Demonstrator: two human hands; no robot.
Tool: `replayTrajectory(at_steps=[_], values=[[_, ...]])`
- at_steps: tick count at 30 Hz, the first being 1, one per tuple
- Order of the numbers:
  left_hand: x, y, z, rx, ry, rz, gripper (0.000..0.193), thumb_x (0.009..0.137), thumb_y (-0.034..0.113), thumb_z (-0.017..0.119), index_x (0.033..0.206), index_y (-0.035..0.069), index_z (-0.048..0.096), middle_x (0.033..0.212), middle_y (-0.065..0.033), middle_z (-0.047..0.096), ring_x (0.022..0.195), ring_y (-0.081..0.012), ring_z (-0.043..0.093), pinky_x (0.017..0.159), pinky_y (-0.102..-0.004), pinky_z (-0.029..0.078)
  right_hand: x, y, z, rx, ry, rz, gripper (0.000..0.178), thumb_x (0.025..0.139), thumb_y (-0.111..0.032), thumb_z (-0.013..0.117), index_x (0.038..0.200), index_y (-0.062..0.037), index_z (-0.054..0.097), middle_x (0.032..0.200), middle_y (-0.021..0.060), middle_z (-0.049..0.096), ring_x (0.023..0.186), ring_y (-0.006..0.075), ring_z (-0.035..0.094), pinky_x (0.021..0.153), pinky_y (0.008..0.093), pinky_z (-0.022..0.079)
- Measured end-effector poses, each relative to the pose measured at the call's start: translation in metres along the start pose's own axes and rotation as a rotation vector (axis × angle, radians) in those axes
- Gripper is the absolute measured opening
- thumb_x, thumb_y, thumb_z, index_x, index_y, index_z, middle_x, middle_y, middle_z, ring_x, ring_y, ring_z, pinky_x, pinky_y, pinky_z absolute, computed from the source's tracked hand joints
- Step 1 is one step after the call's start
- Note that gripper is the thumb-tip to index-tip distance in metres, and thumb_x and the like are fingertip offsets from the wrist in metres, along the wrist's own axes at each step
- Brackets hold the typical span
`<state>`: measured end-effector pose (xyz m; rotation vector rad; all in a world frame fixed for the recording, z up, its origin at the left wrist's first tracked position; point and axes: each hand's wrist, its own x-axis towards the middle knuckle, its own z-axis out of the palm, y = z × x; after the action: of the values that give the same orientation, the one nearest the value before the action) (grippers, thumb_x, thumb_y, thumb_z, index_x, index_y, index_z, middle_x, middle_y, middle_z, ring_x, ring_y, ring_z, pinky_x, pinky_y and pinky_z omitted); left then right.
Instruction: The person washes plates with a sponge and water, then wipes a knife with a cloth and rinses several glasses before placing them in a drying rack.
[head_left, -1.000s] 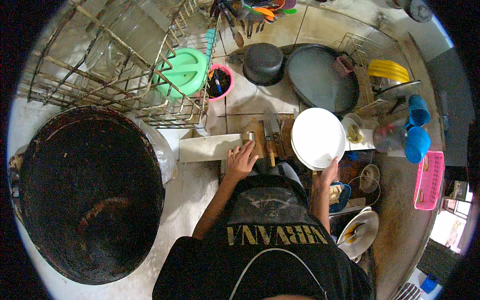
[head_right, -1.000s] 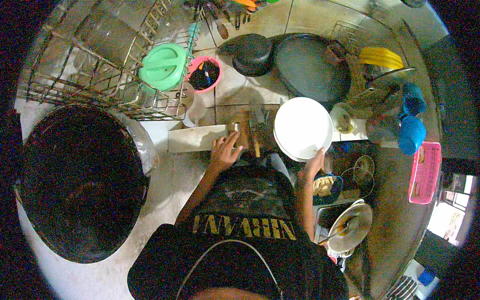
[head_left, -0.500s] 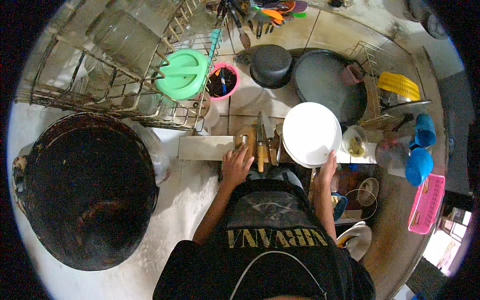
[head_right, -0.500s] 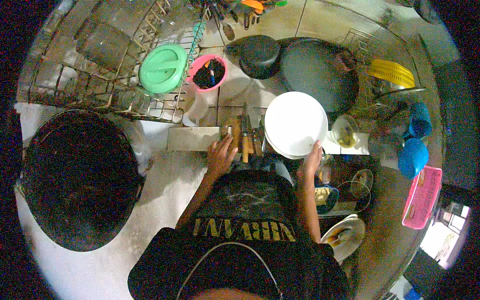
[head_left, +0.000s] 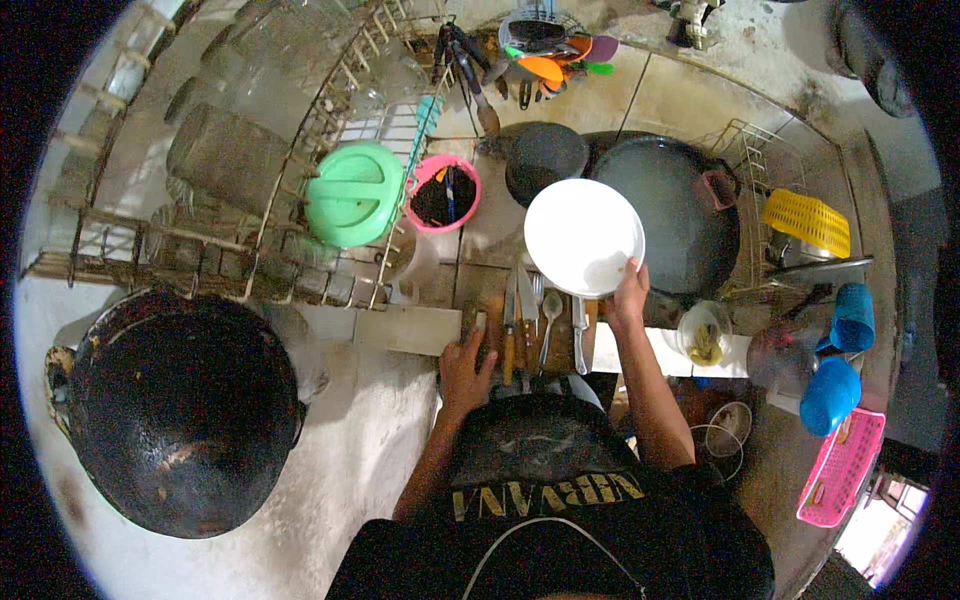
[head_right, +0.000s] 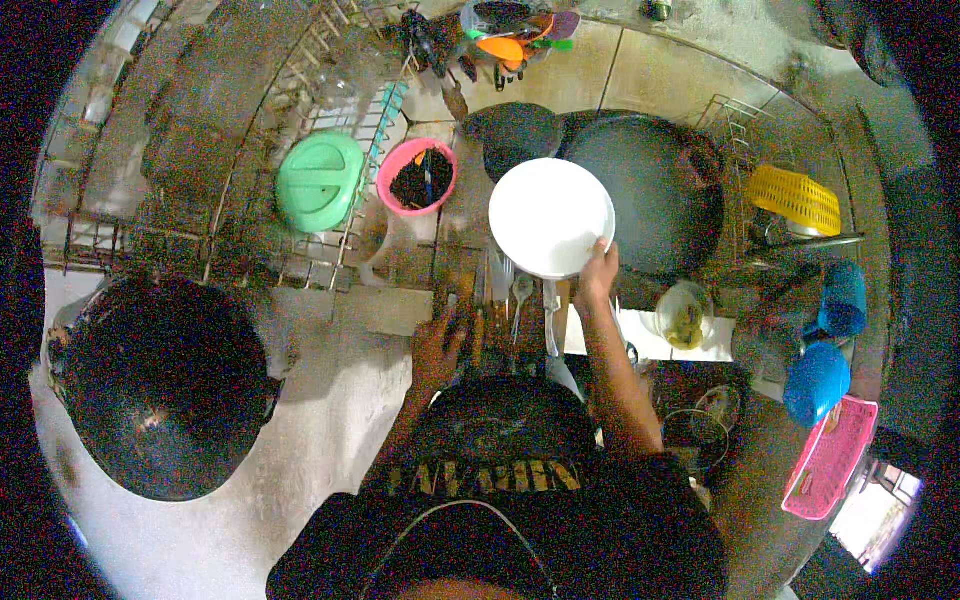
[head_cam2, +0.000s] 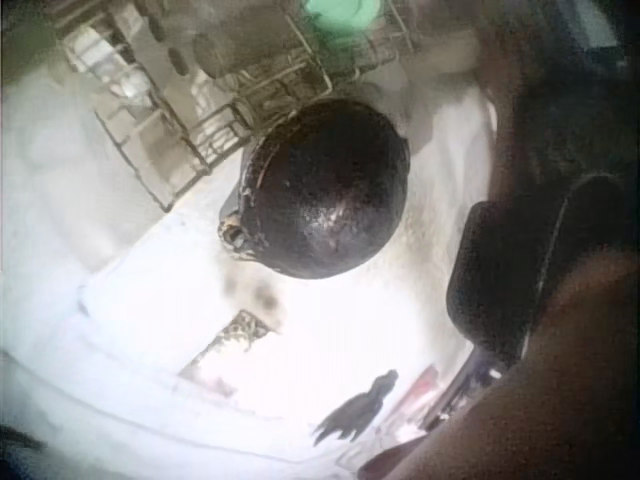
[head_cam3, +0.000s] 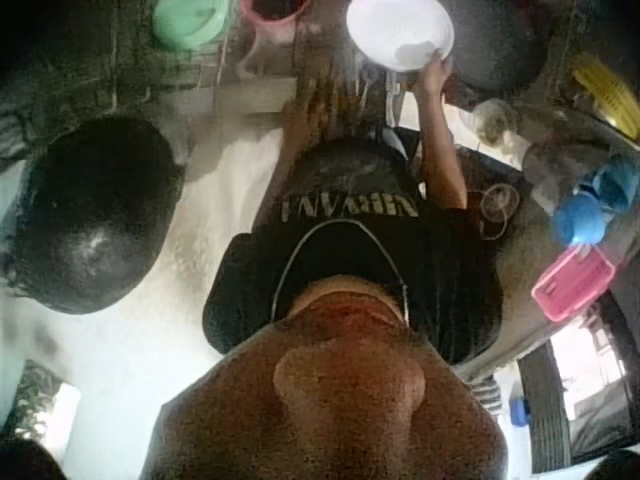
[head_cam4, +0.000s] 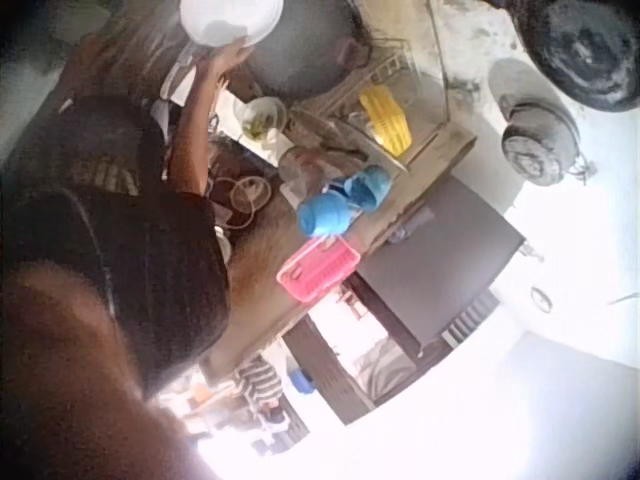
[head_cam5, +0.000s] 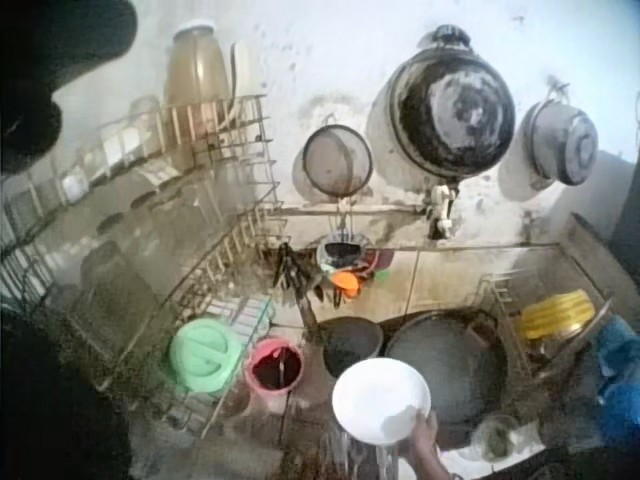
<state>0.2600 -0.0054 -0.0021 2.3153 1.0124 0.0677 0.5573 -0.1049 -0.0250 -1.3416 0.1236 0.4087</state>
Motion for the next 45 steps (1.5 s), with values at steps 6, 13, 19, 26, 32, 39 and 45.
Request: replayTrajectory(at_steps=[6, 13, 19, 26, 32, 39, 45], values=[[-0.008, -0.014, 0.004, -0.127, 0.048, -0.083, 0.053, 0.090, 0.037, 0.050, 0.128, 0.001, 0.044, 0.123, -0.0232, 0.049, 0.114, -0.0400, 0.043, 0.099, -0.0467, 0.030, 0.083, 0.033, 0.080, -0.133, 0.011, 0.036, 0.032, 0.096, -0.026, 0.041, 0.117, -0.0016, 0.042, 0.106, 0.0139, 0.053, 0.095, 0.0249, 0.055, 0.076, 0.0388, 0.049], [-0.022, -0.016, 0.001, -0.243, 0.121, -0.097, 0.053, 0.089, 0.035, 0.052, 0.128, 0.001, 0.043, 0.125, -0.0218, 0.048, 0.116, -0.0368, 0.045, 0.098, -0.0435, 0.034, 0.128, 0.064, 0.179, -0.109, 0.350, 0.102, 0.030, 0.094, -0.020, 0.042, 0.118, -0.0025, 0.040, 0.113, 0.0208, 0.052, 0.100, 0.0337, 0.054, 0.079, 0.0436, 0.048], [-0.040, -0.011, -0.003, -0.340, 0.119, -0.189, 0.048, 0.090, 0.026, 0.052, 0.131, 0.004, 0.041, 0.126, -0.0198, 0.047, 0.114, -0.0333, 0.045, 0.096, -0.0407, 0.035, 0.114, 0.020, 0.218, -0.186, 0.524, 0.113, 0.021, 0.091, -0.015, 0.045, 0.104, 0.0014, 0.043, 0.102, 0.0272, 0.056, 0.091, 0.0445, 0.056, 0.079, 0.0496, 0.044], [-0.045, -0.014, -0.010, -0.470, 0.086, -0.245, 0.050, 0.090, 0.020, 0.052, 0.135, 0.005, 0.036, 0.131, -0.0179, 0.044, 0.119, -0.0303, 0.044, 0.093, -0.0369, 0.039, 0.130, 0.026, 0.202, -0.071, 0.472, 0.183, 0.033, 0.091, -0.015, 0.043, 0.119, 0.0015, 0.041, 0.114, 0.0249, 0.052, 0.103, 0.0381, 0.053, 0.086, 0.0430, 0.043], [-0.038, -0.031, 0.002, -0.545, 0.121, -0.233, 0.050, 0.090, 0.023, 0.054, 0.132, 0.002, 0.039, 0.127, -0.0174, 0.048, 0.115, -0.0272, 0.048, 0.090, -0.0353, 0.040, 0.120, 0.044, 0.190, 0.129, 0.342, 0.277, 0.033, 0.087, -0.019, 0.053, 0.113, -0.0020, 0.040, 0.097, 0.0167, 0.055, 0.084, 0.0265, 0.058, 0.062, 0.0400, 0.050], [-0.017, -0.017, -0.004, -0.580, 0.062, -0.207, 0.051, 0.089, 0.023, 0.057, 0.131, 0.000, 0.039, 0.125, -0.0196, 0.047, 0.115, -0.0275, 0.047, 0.095, -0.0372, 0.039, 0.126, 0.024, 0.154, 0.057, -0.017, 0.430, 0.011, 0.082, -0.009, 0.054, 0.083, 0.0008, 0.050, 0.059, 0.0125, 0.051, 0.045, 0.0217, 0.050, 0.039, 0.0360, 0.044], [-0.023, -0.031, -0.002, -0.489, 0.195, -0.136, 0.053, 0.087, 0.024, 0.059, 0.130, 0.000, 0.041, 0.124, -0.0192, 0.049, 0.111, -0.0277, 0.050, 0.092, -0.0359, 0.040, 0.145, 0.040, 0.149, -0.272, -0.116, 0.312, 0.010, 0.076, -0.006, 0.054, 0.071, 0.0033, 0.055, 0.062, 0.0149, 0.056, 0.047, 0.0245, 0.056, 0.042, 0.0377, 0.050]])
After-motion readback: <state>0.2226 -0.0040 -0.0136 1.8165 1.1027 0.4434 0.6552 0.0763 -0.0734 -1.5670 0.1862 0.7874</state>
